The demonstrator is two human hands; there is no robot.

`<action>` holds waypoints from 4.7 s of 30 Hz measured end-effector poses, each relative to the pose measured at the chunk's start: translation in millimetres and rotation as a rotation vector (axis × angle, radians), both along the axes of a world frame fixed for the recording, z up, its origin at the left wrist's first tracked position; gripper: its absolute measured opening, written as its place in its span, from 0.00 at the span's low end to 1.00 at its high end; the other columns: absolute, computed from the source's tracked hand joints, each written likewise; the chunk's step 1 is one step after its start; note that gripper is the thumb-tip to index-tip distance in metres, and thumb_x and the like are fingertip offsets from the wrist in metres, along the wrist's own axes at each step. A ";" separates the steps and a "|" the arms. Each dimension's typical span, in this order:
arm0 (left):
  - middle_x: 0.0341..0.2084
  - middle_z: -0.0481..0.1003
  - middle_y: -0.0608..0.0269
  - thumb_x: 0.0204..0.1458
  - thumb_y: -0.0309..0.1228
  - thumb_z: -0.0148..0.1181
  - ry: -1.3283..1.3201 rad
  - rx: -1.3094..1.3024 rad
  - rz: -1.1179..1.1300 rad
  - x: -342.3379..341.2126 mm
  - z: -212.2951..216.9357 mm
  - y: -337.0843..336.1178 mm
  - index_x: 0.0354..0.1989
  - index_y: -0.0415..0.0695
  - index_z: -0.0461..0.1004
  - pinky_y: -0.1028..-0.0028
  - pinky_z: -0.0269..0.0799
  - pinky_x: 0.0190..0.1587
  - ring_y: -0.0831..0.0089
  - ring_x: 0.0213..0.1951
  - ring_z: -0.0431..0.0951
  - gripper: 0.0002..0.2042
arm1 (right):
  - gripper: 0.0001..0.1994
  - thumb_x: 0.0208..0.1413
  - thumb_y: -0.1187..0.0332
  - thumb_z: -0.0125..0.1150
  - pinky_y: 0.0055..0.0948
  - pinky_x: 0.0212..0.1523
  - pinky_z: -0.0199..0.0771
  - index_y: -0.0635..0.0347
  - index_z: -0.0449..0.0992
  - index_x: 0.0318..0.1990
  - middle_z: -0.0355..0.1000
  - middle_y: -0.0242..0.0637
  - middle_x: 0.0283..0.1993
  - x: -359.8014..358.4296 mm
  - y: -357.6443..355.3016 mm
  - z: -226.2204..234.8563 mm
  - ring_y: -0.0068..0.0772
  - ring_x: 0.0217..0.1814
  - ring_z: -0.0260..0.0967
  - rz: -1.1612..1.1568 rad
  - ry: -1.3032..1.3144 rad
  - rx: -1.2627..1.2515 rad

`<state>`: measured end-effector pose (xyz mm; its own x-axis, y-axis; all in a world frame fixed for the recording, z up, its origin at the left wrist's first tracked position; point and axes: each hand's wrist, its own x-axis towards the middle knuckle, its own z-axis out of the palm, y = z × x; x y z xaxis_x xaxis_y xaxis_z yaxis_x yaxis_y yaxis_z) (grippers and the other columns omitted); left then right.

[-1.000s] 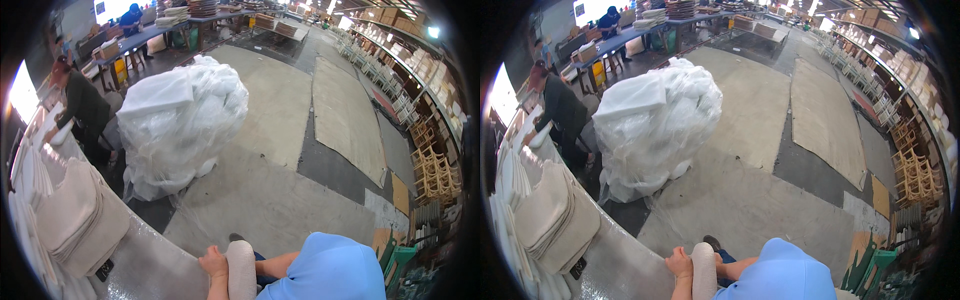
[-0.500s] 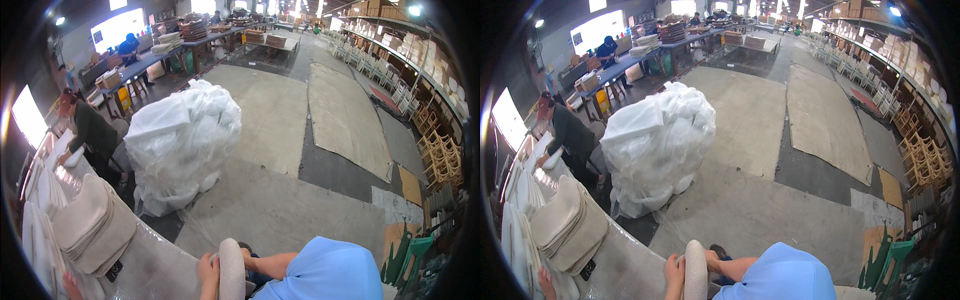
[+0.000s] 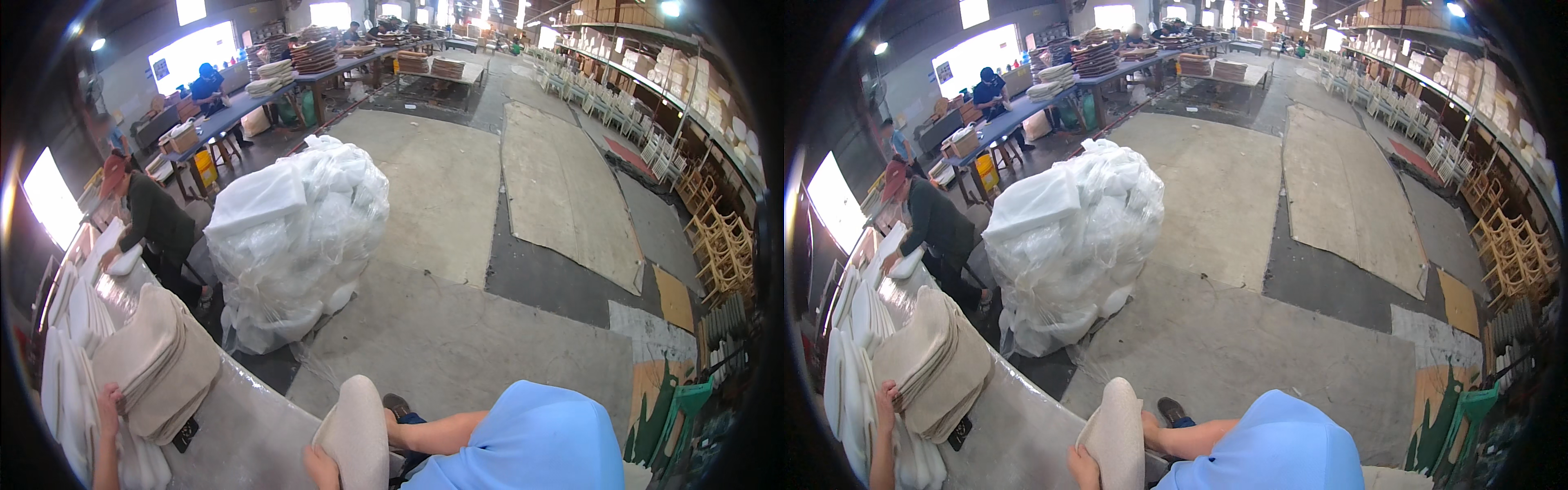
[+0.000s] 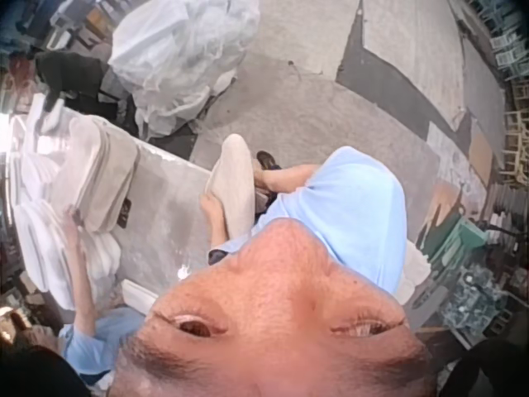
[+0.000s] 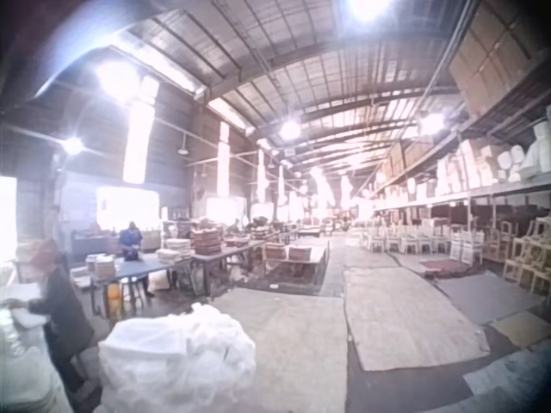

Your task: The person folds beige cushion covers on a table, aligning edges and stacking them. The person also handles white foam inserts, placing them into the covers and stacking the finished units. Other workers are visible in the background performing similar tasks.

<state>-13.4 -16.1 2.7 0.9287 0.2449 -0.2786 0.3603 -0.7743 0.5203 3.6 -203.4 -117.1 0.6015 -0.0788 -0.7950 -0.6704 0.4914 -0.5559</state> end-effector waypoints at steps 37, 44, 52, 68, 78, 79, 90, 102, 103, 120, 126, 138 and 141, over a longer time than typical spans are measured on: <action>0.39 0.83 0.43 0.65 0.46 0.60 -0.026 0.008 -0.007 54.7 2.7 -59.1 0.48 0.44 0.77 0.47 0.75 0.47 0.39 0.43 0.83 0.17 | 0.21 0.66 0.51 0.63 0.40 0.50 0.78 0.61 0.85 0.50 0.84 0.43 0.49 -2.0 -10.6 -23.3 0.39 0.51 0.81 0.260 0.053 -0.209; 0.29 0.83 0.54 0.65 0.44 0.61 -0.282 0.030 0.044 51.2 -42.4 -64.5 0.42 0.51 0.78 0.48 0.74 0.35 0.45 0.32 0.83 0.11 | 0.20 0.66 0.51 0.63 0.39 0.50 0.78 0.60 0.86 0.50 0.84 0.41 0.47 12.1 -8.8 -29.1 0.38 0.49 0.81 0.347 0.115 -0.356; 0.28 0.82 0.55 0.64 0.42 0.62 -0.282 0.084 0.050 51.9 -46.8 -67.2 0.41 0.51 0.81 0.50 0.76 0.34 0.47 0.31 0.82 0.09 | 0.20 0.66 0.50 0.64 0.37 0.49 0.78 0.58 0.86 0.49 0.84 0.39 0.45 17.0 -9.6 -18.9 0.36 0.47 0.81 0.432 0.092 -0.494; 0.77 0.61 0.46 0.75 0.37 0.43 0.353 -0.577 -0.229 -153.7 101.1 31.4 0.77 0.39 0.61 0.63 0.43 0.81 0.54 0.80 0.54 0.26 | 0.32 0.78 0.51 0.46 0.38 0.58 0.74 0.66 0.87 0.31 0.83 0.43 0.38 83.8 -93.1 138.2 0.37 0.45 0.77 0.492 -0.580 0.180; 0.74 0.67 0.49 0.74 0.44 0.47 0.445 -0.605 0.112 -143.0 30.8 50.7 0.71 0.37 0.70 0.66 0.56 0.76 0.63 0.76 0.64 0.26 | 0.31 0.77 0.52 0.46 0.37 0.54 0.77 0.67 0.86 0.29 0.82 0.45 0.31 120.2 -66.6 88.1 0.39 0.42 0.79 0.693 -0.466 0.196; 0.74 0.68 0.49 0.73 0.44 0.50 0.478 -0.608 0.156 -145.1 30.9 59.0 0.70 0.37 0.72 0.67 0.58 0.75 0.65 0.75 0.65 0.26 | 0.31 0.77 0.52 0.47 0.37 0.54 0.77 0.67 0.87 0.29 0.82 0.45 0.30 121.0 -61.6 82.7 0.38 0.42 0.79 0.708 -0.438 0.179; 0.74 0.63 0.53 0.66 0.45 0.65 0.432 -1.124 0.934 -251.5 89.8 91.9 0.84 0.43 0.41 0.61 0.68 0.69 0.61 0.69 0.69 0.47 | 0.34 0.70 0.45 0.60 0.40 0.75 0.63 0.58 0.68 0.75 0.69 0.43 0.74 116.9 -103.3 139.8 0.39 0.75 0.65 0.993 -0.079 0.292; 0.60 0.73 0.36 0.54 0.43 0.79 0.550 -0.927 0.960 -200.4 42.6 76.2 0.71 0.24 0.57 0.60 0.81 0.57 0.57 0.60 0.80 0.47 | 0.59 0.44 0.53 0.86 0.48 0.75 0.66 0.69 0.53 0.79 0.67 0.56 0.72 133.0 -26.8 171.1 0.52 0.74 0.67 1.756 0.219 -0.540; 0.59 0.74 0.36 0.54 0.44 0.78 0.574 -0.881 0.969 -201.7 35.6 75.9 0.70 0.24 0.58 0.60 0.81 0.57 0.56 0.60 0.80 0.46 | 0.60 0.44 0.53 0.86 0.49 0.73 0.67 0.71 0.54 0.78 0.67 0.57 0.72 131.7 -21.9 162.1 0.53 0.73 0.68 1.774 0.222 -0.648; 0.64 0.74 0.41 0.71 0.54 0.50 0.495 -0.959 1.135 -207.5 8.9 92.5 0.69 0.28 0.67 0.58 0.74 0.62 0.54 0.62 0.78 0.36 | 0.35 0.70 0.41 0.55 0.49 0.63 0.76 0.73 0.82 0.57 0.79 0.60 0.58 128.3 -14.6 144.2 0.58 0.62 0.79 1.870 0.052 -0.886; 0.65 0.71 0.49 0.71 0.43 0.54 0.059 -1.306 1.049 -246.4 73.2 106.3 0.78 0.40 0.56 0.55 0.82 0.51 0.56 0.55 0.80 0.32 | 0.33 0.74 0.45 0.51 0.50 0.72 0.68 0.66 0.71 0.71 0.73 0.57 0.69 105.9 -12.1 169.6 0.57 0.71 0.71 1.770 -0.159 -0.913; 0.53 0.78 0.55 0.73 0.45 0.50 -0.256 -1.130 1.172 -216.9 79.9 76.7 0.73 0.45 0.63 0.65 0.83 0.31 0.65 0.45 0.83 0.26 | 0.37 0.75 0.49 0.46 0.48 0.85 0.40 0.69 0.53 0.79 0.47 0.56 0.85 -34.2 162.6 178.6 0.55 0.88 0.40 2.087 -1.389 -0.361; 0.53 0.77 0.55 0.73 0.45 0.49 -0.249 -1.147 1.159 -214.3 76.1 80.5 0.73 0.44 0.63 0.65 0.81 0.29 0.65 0.44 0.82 0.26 | 0.38 0.75 0.48 0.45 0.49 0.85 0.40 0.68 0.52 0.80 0.46 0.57 0.85 -21.8 191.9 166.4 0.55 0.89 0.39 2.126 -1.268 -0.357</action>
